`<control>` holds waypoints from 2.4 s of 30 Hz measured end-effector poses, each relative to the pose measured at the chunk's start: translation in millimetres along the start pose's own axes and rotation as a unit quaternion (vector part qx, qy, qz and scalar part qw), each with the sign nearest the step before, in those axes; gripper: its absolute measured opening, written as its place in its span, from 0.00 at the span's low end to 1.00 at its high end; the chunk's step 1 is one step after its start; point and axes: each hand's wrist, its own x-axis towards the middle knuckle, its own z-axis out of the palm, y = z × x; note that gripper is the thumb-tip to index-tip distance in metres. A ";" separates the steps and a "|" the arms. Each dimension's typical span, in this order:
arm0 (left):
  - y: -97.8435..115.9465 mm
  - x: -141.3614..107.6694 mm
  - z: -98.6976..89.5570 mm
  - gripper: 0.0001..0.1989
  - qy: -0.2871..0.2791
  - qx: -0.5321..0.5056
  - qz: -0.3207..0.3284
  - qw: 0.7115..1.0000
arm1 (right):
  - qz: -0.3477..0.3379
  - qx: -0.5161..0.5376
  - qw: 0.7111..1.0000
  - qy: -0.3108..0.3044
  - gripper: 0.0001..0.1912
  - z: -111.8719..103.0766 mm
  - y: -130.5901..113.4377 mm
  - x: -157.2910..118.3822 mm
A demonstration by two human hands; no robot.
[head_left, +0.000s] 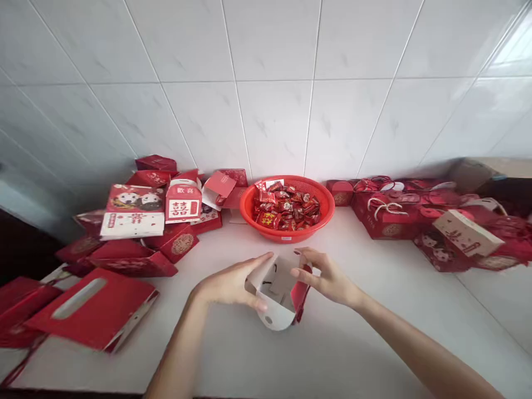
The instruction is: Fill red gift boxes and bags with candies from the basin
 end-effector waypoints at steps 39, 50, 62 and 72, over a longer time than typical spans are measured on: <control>61.6 156.1 -122.1 0.24 0.123 -0.006 0.188 0.974 | 0.022 0.147 0.965 0.218 0.27 -66.7 -7.3 95.7; 63.5 149.9 -111.0 0.22 0.132 0.023 0.159 0.978 | -0.058 0.260 0.905 0.332 0.13 -57.0 -11.6 111.3; 30.0 177.9 -120.0 0.11 0.213 0.132 0.027 0.968 | -0.018 0.333 0.888 0.316 0.16 -76.7 -14.8 104.8; 54.1 152.0 -101.6 0.19 0.189 -0.169 0.188 0.949 | 0.023 0.365 0.905 0.217 0.17 -62.0 -12.9 108.0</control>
